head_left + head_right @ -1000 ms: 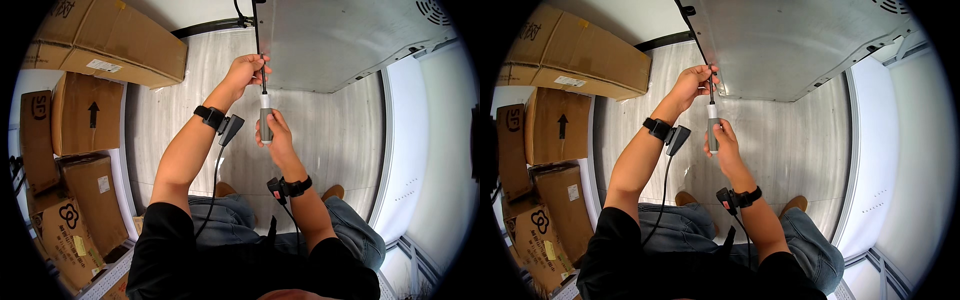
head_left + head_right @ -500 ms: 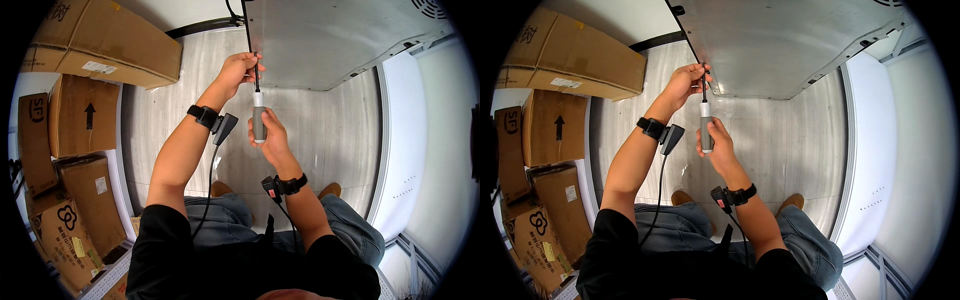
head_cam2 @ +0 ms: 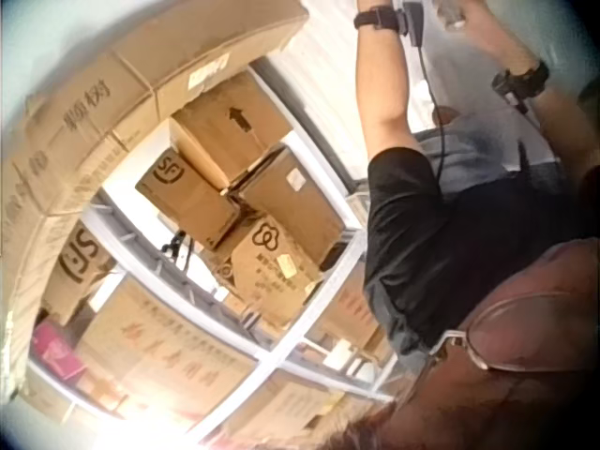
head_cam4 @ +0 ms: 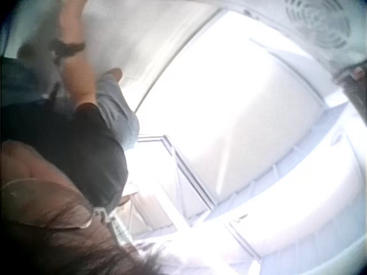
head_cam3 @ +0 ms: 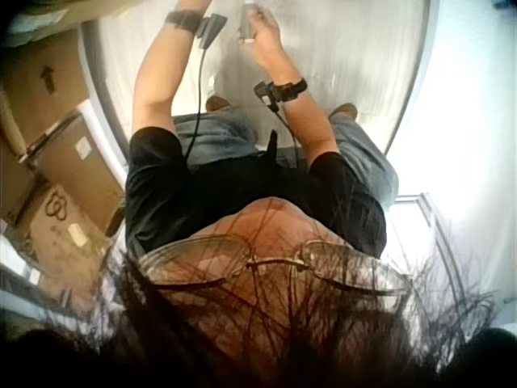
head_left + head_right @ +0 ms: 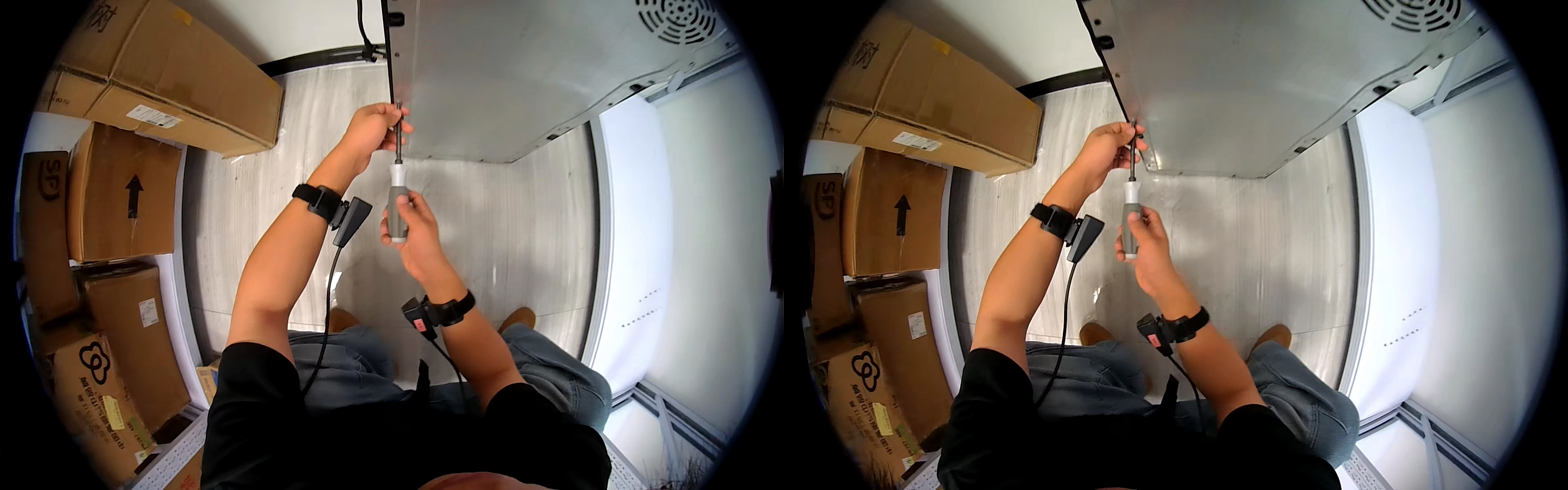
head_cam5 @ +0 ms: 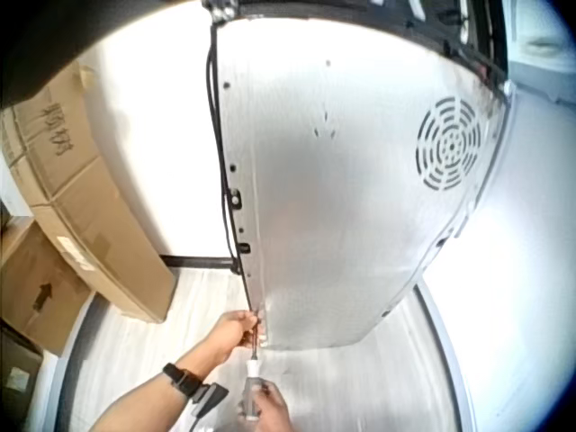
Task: The person uses a screwdriver to fasten screws into the back panel of a white appliance, likely a refrigerator, securing it to a wall or rack. The person repeatedly picks up screws and tightens them at various points along the panel.
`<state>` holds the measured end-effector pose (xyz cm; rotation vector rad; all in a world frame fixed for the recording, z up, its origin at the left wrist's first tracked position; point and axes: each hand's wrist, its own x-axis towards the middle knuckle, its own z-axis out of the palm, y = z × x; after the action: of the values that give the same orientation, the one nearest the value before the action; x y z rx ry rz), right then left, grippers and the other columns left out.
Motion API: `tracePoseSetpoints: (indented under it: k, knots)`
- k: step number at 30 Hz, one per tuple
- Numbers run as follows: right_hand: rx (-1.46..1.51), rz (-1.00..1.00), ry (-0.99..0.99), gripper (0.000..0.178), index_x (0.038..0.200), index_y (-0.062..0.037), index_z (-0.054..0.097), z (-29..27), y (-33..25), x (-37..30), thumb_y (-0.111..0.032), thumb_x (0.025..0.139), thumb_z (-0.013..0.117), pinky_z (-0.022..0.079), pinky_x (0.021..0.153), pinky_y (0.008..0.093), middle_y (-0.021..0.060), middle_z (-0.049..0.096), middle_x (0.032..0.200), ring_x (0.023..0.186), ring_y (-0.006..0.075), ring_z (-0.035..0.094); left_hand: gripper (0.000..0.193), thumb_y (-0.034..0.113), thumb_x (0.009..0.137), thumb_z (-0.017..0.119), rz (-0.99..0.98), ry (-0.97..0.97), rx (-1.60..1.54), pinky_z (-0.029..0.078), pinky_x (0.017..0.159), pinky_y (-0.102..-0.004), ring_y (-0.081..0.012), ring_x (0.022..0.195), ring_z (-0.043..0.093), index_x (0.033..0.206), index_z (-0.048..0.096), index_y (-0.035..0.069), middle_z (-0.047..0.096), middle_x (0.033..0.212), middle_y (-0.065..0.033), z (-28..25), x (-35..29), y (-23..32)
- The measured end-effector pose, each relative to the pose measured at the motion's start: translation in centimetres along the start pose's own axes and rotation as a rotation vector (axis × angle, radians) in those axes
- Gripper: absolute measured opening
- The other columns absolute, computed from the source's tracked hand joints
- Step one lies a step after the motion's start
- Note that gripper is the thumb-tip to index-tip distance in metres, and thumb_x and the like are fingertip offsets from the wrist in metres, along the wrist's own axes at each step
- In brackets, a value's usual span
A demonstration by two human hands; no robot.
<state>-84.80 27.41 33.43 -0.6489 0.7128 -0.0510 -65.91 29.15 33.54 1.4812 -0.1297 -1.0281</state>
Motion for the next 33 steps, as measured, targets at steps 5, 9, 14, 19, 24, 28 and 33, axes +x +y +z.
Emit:
tracePoseSetpoints:
  k: [5,9,14,19,24,28,33]
  knots:
    - [-0.17,0.021,0.051,0.022,0.1,-0.0096,0.05,-0.3,0.3,0.7,-0.028,0.092,0.06,0.049,0.061,0.0311,-0.0006,0.05,0.083,0.071,0.0116,0.052,0.019,0.026,0.093,0.054,-0.021,-0.009,0.144,0.048,0.059,-0.024,-0.0098,0.065,0.058,0.098,0.059,0.008,0.064,0.083,-0.0017,0.1,-0.2,0.8]
    - [-0.286,0.008,0.135,0.021,0.094,-0.0098,0.05,-1.0,0.6,1.7,-0.026,0.091,0.062,0.051,0.068,0.0336,-0.0005,0.05,0.085,0.077,0.0108,0.05,0.02,0.017,0.083,0.069,0.02,0.018,0.218,0.05,0.053,-0.0236,-0.0097,0.061,0.058,0.095,0.06,0.003,0.06,0.074,-0.0015,0.2,0.0,0.3]
    - [-0.412,-0.019,0.189,0.02,0.095,-0.0097,0.049,0.0,0.9,2.1,-0.023,0.089,0.063,0.051,0.069,0.0348,0.0013,0.054,0.088,0.08,0.0121,0.053,0.019,0.007,0.083,0.068,0.082,0.121,0.189,0.051,0.052,-0.0244,-0.0111,0.059,0.06,0.099,0.06,0.0,0.061,0.072,-0.0035,0.9,0.5,-0.6]
    - [-0.252,0.098,-0.045,0.023,0.106,-0.0074,0.05,-0.9,0.2,2.3,-0.018,0.088,0.061,0.052,0.071,0.0387,0.0044,0.058,0.092,0.083,0.0184,0.061,0.016,0.002,0.087,0.06,0.03,0.054,0.071,0.053,0.055,-0.0274,-0.0138,0.063,0.063,0.104,0.059,-0.001,0.066,0.081,-0.008,0.4,0.0,-0.2]
    - [-0.025,0.131,-0.208,0.025,0.112,-0.0068,0.05,-1.8,0.2,2.7,-0.012,0.089,0.057,0.053,0.078,0.0447,0.0055,0.059,0.098,0.094,0.0229,0.061,0.017,-0.001,0.091,0.052,0.029,0.044,0.017,0.053,0.06,-0.0281,-0.0148,0.068,0.064,0.107,0.057,0.0,0.067,0.086,-0.0098,0.5,-0.3,-0.2]
    - [-0.198,0.029,-0.146,0.026,0.113,-0.0054,0.049,-2.7,0.7,2.9,-0.008,0.089,0.058,0.055,0.078,0.0429,0.0058,0.058,0.098,0.094,0.0195,0.059,0.018,0.005,0.089,0.059,0.027,0.023,0.008,0.052,0.06,-0.0274,-0.0142,0.068,0.063,0.105,0.057,0.0,0.067,0.087,-0.0099,0.8,-0.6,0.0]
    - [-0.462,-0.013,-0.025,0.028,0.109,-0.0054,0.048,-2.3,0.6,3.0,-0.008,0.085,0.063,0.056,0.073,0.0385,0.0036,0.057,0.094,0.081,0.0137,0.057,0.031,0.01,0.08,0.073,0.11,0.12,0.205,0.049,0.052,-0.026,-0.0114,0.063,0.06,0.104,0.057,-0.001,0.061,0.074,-0.0046,1.1,0.1,-1.0]
